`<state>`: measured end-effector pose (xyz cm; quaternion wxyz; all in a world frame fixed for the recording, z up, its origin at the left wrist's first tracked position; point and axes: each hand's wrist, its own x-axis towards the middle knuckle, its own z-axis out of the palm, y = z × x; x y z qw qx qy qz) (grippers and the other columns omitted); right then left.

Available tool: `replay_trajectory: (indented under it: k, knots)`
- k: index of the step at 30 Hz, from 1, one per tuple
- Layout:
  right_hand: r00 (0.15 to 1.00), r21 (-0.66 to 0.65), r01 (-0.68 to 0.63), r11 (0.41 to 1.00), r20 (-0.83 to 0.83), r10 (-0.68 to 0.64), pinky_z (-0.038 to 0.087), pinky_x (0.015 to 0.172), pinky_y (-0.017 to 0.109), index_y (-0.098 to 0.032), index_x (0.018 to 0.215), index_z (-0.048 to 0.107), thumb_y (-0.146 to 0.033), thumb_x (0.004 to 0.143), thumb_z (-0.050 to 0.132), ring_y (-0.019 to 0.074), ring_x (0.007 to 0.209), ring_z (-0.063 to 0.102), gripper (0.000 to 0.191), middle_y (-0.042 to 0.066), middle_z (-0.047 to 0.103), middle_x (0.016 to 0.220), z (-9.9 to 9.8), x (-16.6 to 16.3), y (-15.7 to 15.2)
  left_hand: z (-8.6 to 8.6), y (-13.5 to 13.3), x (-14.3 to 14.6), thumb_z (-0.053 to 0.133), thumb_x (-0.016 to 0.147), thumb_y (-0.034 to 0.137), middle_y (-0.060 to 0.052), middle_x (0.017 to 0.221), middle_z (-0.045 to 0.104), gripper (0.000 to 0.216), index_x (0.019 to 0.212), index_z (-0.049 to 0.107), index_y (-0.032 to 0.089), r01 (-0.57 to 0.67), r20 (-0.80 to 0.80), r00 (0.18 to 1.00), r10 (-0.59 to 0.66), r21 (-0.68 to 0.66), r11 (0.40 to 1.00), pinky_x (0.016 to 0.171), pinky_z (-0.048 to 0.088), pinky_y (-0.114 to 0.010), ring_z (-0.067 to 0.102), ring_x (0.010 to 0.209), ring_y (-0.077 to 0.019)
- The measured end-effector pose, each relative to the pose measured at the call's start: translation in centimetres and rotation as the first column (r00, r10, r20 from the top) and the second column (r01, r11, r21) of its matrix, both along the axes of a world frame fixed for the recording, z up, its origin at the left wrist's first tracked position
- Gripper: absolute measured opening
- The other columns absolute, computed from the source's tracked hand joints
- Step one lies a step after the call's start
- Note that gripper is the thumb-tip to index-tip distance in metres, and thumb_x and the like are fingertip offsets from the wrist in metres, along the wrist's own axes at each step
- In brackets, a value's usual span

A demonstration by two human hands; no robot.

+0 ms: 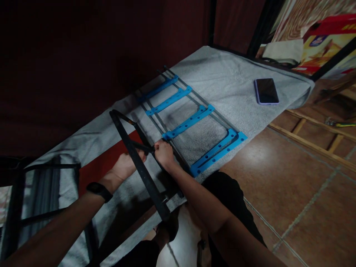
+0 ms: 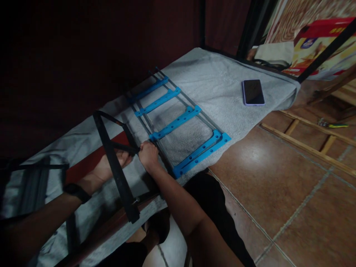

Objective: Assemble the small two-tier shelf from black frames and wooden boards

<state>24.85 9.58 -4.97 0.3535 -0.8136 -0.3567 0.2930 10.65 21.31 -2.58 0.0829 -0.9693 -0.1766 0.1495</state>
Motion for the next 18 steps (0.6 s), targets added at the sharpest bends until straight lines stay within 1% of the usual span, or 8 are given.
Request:
replay_trajectory:
  k: [2,5,9,11,14,16,18]
  knots:
    - [1.000,0.002,0.000,1.000,-0.009,0.000,0.046,0.079,0.025,-0.019,0.101,0.067,-0.017,0.093,0.042,0.0181,0.094,0.067,0.026,0.008,0.072,0.101,0.0,0.0,-0.1,-0.4,-0.4,-0.5,0.033,0.099,0.028,-0.017,0.110,0.064,0.034,0.116,0.055,0.010,0.049,-0.039,0.998,-0.046,0.060,0.997,0.079,0.047,-0.038,0.061,0.098,-0.0281]
    - [1.000,0.017,-0.001,1.000,-0.018,0.001,0.046,0.079,0.024,-0.019,0.098,0.068,-0.015,0.092,0.043,0.0176,0.092,0.068,0.025,0.007,0.073,0.099,-0.1,0.1,-0.1,-0.8,-1.0,-0.8,0.026,0.099,0.024,-0.016,0.102,0.065,0.036,0.112,0.056,0.010,0.102,-0.079,0.993,-0.092,0.137,0.985,0.074,0.046,-0.036,0.061,0.090,-0.0269]
    - [1.000,0.024,0.009,1.000,-0.020,-0.009,0.046,0.080,0.024,-0.019,0.096,0.068,-0.017,0.093,0.043,0.0173,0.092,0.068,0.025,0.008,0.074,0.098,-0.2,0.1,0.0,-1.0,-1.6,-0.7,0.026,0.097,0.016,-0.015,0.099,0.064,0.035,0.107,0.059,0.011,0.149,-0.094,0.986,-0.138,0.130,0.980,0.071,0.044,-0.035,0.059,0.087,-0.0260]
    - [1.000,0.019,0.012,1.000,-0.016,-0.012,0.046,0.080,0.024,-0.019,0.096,0.068,-0.017,0.092,0.044,0.0177,0.095,0.068,0.025,0.008,0.074,0.099,-0.3,0.1,0.1,-1.0,-1.9,-0.6,0.027,0.098,0.018,-0.015,0.101,0.063,0.035,0.107,0.060,0.011,0.124,-0.074,0.991,-0.114,0.136,0.983,0.071,0.044,-0.036,0.059,0.087,-0.0263]
    - [1.000,0.007,0.012,1.000,-0.014,-0.012,0.047,0.081,0.025,-0.019,0.098,0.069,-0.017,0.093,0.044,0.0181,0.096,0.068,0.025,0.009,0.074,0.101,-0.4,0.1,0.3,-1.2,-2.1,-0.6,0.029,0.100,0.028,-0.015,0.101,0.064,0.037,0.108,0.060,0.010,0.066,-0.037,0.997,-0.061,0.145,0.987,0.074,0.044,-0.036,0.059,0.089,-0.0265]
    - [1.000,0.001,0.012,1.000,-0.006,-0.012,0.047,0.082,0.026,-0.019,0.098,0.068,-0.017,0.093,0.043,0.0183,0.095,0.069,0.026,0.009,0.073,0.101,-0.5,0.0,0.3,-1.4,-2.2,-0.6,0.028,0.100,0.030,-0.014,0.099,0.064,0.038,0.107,0.061,0.011,0.063,-0.031,0.998,-0.059,0.135,0.989,0.076,0.045,-0.036,0.058,0.090,-0.0256]
    - [1.000,0.000,0.014,1.000,0.008,-0.014,0.048,0.082,0.027,-0.019,0.099,0.068,-0.018,0.094,0.043,0.0187,0.096,0.069,0.026,0.009,0.073,0.101,-0.6,0.0,0.4,-1.6,-2.2,-0.6,0.027,0.100,0.028,-0.014,0.098,0.064,0.038,0.104,0.061,0.011,0.080,-0.036,0.996,-0.076,0.123,0.989,0.077,0.045,-0.036,0.058,0.090,-0.0251]
